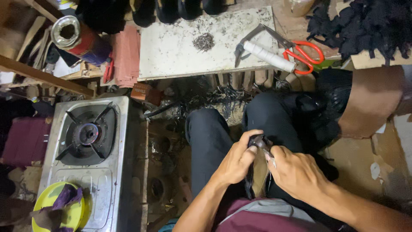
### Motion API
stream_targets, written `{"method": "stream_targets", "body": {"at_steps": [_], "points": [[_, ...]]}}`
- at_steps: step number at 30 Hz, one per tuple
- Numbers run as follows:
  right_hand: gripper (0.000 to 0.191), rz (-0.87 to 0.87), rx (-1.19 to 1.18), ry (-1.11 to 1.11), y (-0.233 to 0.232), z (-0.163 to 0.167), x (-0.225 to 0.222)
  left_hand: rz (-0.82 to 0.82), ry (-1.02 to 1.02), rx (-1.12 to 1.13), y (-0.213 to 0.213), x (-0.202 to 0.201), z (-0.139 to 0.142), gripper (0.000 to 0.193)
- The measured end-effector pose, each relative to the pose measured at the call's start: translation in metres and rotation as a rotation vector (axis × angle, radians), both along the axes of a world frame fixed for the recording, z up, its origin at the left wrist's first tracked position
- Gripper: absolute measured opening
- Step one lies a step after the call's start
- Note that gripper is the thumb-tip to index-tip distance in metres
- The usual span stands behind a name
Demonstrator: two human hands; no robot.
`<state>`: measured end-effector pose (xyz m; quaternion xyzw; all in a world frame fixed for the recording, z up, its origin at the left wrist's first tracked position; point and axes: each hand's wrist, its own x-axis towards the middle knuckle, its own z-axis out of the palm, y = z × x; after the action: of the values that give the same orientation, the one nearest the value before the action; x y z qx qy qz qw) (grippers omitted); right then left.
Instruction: The person sits on the floor and holds a black fabric shoe upper over a gas stove burner, then stretches and presses it over a wooden shoe last on their lap. They use pliers to grip and pull the upper's edge, reheating the material over the flame and repositioning it repeatedly, then adjust the gathered toe fabric by hand.
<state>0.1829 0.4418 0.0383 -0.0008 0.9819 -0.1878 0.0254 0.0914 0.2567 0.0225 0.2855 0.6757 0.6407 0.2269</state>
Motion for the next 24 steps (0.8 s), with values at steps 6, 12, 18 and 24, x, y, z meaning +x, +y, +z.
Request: {"method": "stream_targets", "body": {"at_steps": [6, 12, 18, 24], "points": [[0.021, 0.045, -0.183, -0.081, -0.003, 0.068, -0.020, 0.100, -0.233, 0.201, 0.007, -0.010, -0.035, 0.057], [0.025, 0.301, -0.846, 0.552, -0.008, 0.067, -0.015, 0.061, -0.393, 0.312, -0.001, -0.015, -0.042, 0.056], [0.029, -0.003, -0.490, 0.189, -0.012, 0.054, -0.014, 0.095, -0.354, 0.235, -0.007, -0.023, -0.041, 0.060], [0.030, -0.011, -0.103, -0.197, -0.006, 0.024, -0.022, 0.071, -0.358, 0.221, -0.007, -0.023, -0.047, 0.062]]}}
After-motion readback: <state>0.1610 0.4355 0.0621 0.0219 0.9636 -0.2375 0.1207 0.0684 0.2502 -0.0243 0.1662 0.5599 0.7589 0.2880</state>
